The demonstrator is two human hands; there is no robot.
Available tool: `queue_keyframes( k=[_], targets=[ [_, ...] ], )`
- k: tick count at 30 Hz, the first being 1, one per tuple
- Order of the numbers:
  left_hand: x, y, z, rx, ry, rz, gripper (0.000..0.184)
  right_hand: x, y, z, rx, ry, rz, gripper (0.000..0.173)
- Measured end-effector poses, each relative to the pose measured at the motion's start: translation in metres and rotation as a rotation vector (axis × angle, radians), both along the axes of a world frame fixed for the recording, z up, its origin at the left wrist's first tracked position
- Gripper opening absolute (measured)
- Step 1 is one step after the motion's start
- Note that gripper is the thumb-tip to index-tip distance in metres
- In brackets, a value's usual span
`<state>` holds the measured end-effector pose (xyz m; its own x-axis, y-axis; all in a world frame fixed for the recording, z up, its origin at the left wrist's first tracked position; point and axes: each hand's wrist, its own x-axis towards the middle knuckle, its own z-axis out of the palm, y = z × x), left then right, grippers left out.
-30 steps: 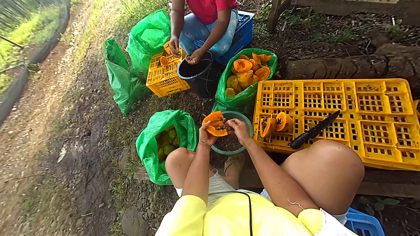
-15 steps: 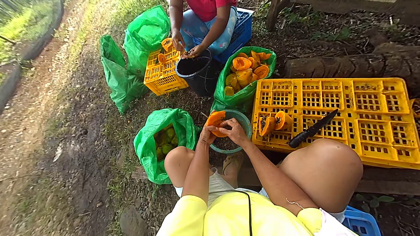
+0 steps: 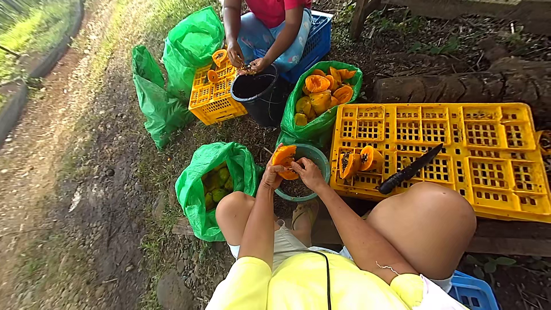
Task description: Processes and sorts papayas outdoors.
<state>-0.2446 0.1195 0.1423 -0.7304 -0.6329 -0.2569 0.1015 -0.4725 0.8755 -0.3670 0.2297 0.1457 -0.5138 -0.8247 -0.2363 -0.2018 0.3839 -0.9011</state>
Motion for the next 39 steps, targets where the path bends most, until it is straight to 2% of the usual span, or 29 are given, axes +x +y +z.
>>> queue_keyframes(
  k=[2,3,7,9,13,19,25,32,35,39],
  targets=[
    [-0.001,-0.001,-0.002,-0.05,-0.025,-0.035,0.098,0.004,-0.002,0.003,0.079,0.017,0.013,0.052],
    [-0.002,0.0,-0.002,-0.06,-0.035,-0.036,0.099,0.005,-0.003,0.003,0.105,0.031,0.017,0.053],
    [-0.002,0.0,-0.001,-0.072,-0.046,-0.04,0.099,0.003,-0.002,0.002,0.095,0.045,-0.004,0.026],
    [-0.001,0.0,0.0,-0.08,-0.054,-0.055,0.102,0.0,-0.001,0.001,0.086,-0.019,-0.031,0.028],
    [-0.002,0.0,0.001,-0.1,-0.057,-0.088,0.103,-0.002,-0.004,0.001,0.112,-0.132,-0.027,0.049],
    [0.003,-0.001,0.0,-0.107,-0.029,-0.095,0.102,-0.006,-0.003,-0.014,0.041,-0.46,-0.112,0.023],
    [0.002,-0.002,0.003,-0.096,-0.021,-0.089,0.104,-0.006,-0.003,-0.015,-0.025,-0.562,-0.133,0.03],
    [0.006,-0.002,0.007,-0.107,0.022,-0.124,0.099,-0.009,-0.005,-0.018,-0.053,-0.809,-0.256,0.017],
    [0.006,-0.003,0.006,-0.09,0.048,-0.119,0.103,-0.008,-0.004,-0.017,-0.076,-0.811,-0.252,0.021],
    [0.006,-0.004,0.005,-0.042,0.112,-0.105,0.101,-0.008,-0.003,-0.019,-0.088,-0.811,-0.246,0.016]
  ],
)
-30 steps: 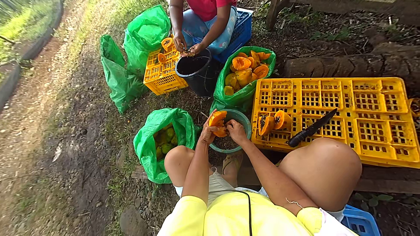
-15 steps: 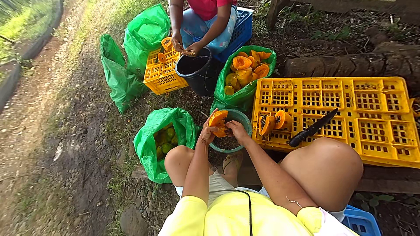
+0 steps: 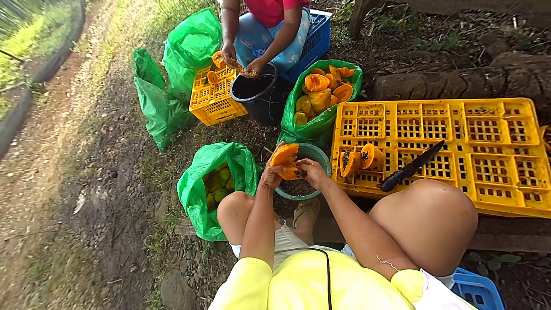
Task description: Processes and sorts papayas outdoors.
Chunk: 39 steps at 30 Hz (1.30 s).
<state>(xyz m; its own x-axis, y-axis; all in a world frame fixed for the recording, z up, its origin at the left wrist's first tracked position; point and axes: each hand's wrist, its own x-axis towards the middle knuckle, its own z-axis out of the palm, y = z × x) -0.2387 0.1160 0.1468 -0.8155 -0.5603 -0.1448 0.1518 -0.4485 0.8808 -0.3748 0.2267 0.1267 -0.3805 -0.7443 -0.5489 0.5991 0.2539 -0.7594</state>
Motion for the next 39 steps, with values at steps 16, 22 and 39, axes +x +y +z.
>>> queue_keyframes(
  k=[16,22,39],
  targets=[
    [-0.001,0.002,0.004,0.034,-0.044,0.085,0.082,-0.001,0.002,-0.006,-0.061,0.023,-0.006,0.021],
    [-0.001,0.004,0.006,0.023,-0.122,0.183,0.065,0.005,0.002,0.003,-0.114,0.273,0.065,0.027],
    [-0.001,0.004,0.006,-0.012,-0.146,0.188,0.081,0.006,0.003,-0.001,-0.144,0.33,0.096,0.018]
  ],
)
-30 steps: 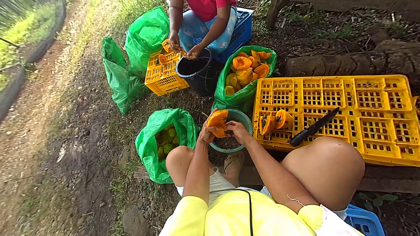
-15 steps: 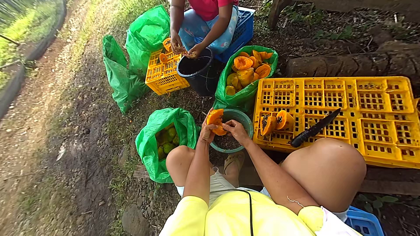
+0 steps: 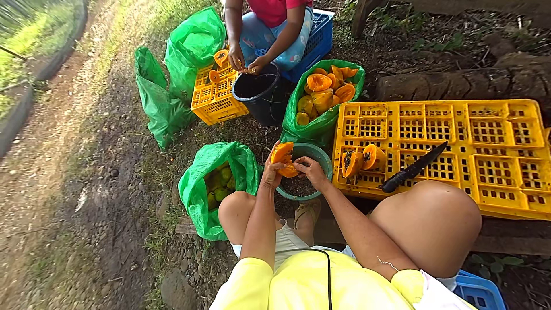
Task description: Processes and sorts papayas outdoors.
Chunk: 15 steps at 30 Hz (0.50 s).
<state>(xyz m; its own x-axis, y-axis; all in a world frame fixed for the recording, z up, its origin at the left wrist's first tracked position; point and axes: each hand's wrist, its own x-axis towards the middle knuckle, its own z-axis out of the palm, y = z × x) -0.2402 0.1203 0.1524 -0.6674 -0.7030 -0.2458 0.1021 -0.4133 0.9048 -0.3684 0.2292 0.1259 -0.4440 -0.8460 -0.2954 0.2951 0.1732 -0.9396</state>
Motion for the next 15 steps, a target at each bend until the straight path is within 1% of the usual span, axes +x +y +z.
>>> queue_keyframes(
  k=[3,5,6,7,8,9,11,12,14,15],
  targets=[
    [0.001,0.0,-0.002,0.019,0.034,0.016,0.076,0.002,-0.001,-0.004,-0.018,-0.023,-0.037,0.015],
    [0.002,0.0,-0.001,0.047,0.074,0.019,0.079,0.001,-0.001,-0.008,-0.034,-0.088,-0.064,0.014],
    [0.003,0.0,0.0,0.059,0.087,0.027,0.074,0.001,-0.001,-0.008,-0.034,-0.117,-0.075,0.013],
    [0.002,0.0,0.001,0.066,0.091,0.052,0.061,0.001,-0.002,-0.008,-0.034,-0.137,-0.08,0.013],
    [0.002,0.0,0.002,0.073,0.1,0.068,0.054,0.0,-0.002,-0.008,-0.036,-0.148,-0.079,0.014],
    [0.002,0.0,0.001,0.079,0.112,0.08,0.051,0.0,-0.002,-0.007,-0.041,-0.152,-0.074,0.017],
    [0.002,0.0,0.001,0.086,0.121,0.09,0.051,0.0,-0.001,-0.005,-0.058,-0.15,-0.061,0.025],
    [0.001,0.0,0.001,0.094,0.12,0.099,0.051,0.0,0.0,-0.004,-0.062,-0.136,-0.054,0.025],
    [0.001,0.0,0.0,0.112,0.14,0.134,0.048,0.001,0.002,0.002,-0.071,-0.072,-0.045,0.019],
    [0.0,0.0,0.0,0.123,0.153,0.15,0.046,0.002,0.002,0.003,-0.079,-0.041,-0.056,0.019]
  ],
)
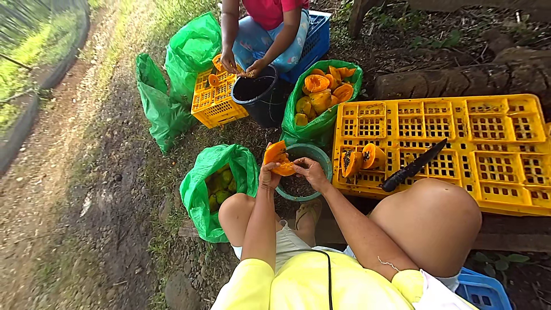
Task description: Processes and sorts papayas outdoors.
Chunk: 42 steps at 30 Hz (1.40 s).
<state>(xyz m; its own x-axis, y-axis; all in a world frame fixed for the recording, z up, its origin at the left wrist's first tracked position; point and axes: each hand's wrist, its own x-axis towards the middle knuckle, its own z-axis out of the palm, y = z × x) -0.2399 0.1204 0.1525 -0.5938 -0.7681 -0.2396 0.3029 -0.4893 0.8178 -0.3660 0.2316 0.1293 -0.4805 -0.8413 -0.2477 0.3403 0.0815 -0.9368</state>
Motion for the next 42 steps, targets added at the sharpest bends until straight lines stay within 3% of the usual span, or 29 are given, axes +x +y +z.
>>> queue_keyframes(
  k=[8,12,19,21,24,27,29,34,38,42],
  targets=[
    [0.001,0.0,0.004,0.064,0.088,0.015,0.034,0.0,-0.001,-0.004,-0.011,-0.042,-0.022,0.014],
    [0.003,-0.001,0.003,0.064,0.092,-0.003,0.034,0.001,-0.004,-0.001,-0.018,-0.117,0.02,0.036],
    [0.006,-0.002,-0.002,0.048,0.206,-0.01,0.038,0.009,-0.006,0.014,0.067,-0.078,-0.009,0.015],
    [0.006,-0.004,-0.003,0.069,0.274,0.005,0.048,0.012,-0.006,0.018,0.07,0.006,-0.051,0.014],
    [0.007,-0.009,-0.003,0.104,0.385,-0.058,0.064,0.02,-0.006,0.018,0.09,0.332,-0.146,0.017],
    [0.006,-0.012,-0.003,0.147,0.426,-0.131,0.074,0.013,-0.007,-0.007,0.185,0.56,0.107,0.03],
    [0.006,-0.014,-0.008,0.172,0.398,-0.109,0.073,0.007,-0.008,-0.014,0.255,0.546,0.212,0.033],
    [0.006,-0.012,-0.016,0.183,0.247,-0.042,0.056,0.007,-0.008,0.022,0.221,0.317,-0.075,0.022],
    [0.001,-0.004,-0.006,0.142,0.187,-0.01,0.033,0.012,-0.008,0.031,0.137,0.157,-0.062,0.038],
    [0.002,0.0,-0.005,0.132,0.14,-0.051,0.029,0.014,-0.011,0.023,0.123,0.125,-0.083,0.029]
  ],
)
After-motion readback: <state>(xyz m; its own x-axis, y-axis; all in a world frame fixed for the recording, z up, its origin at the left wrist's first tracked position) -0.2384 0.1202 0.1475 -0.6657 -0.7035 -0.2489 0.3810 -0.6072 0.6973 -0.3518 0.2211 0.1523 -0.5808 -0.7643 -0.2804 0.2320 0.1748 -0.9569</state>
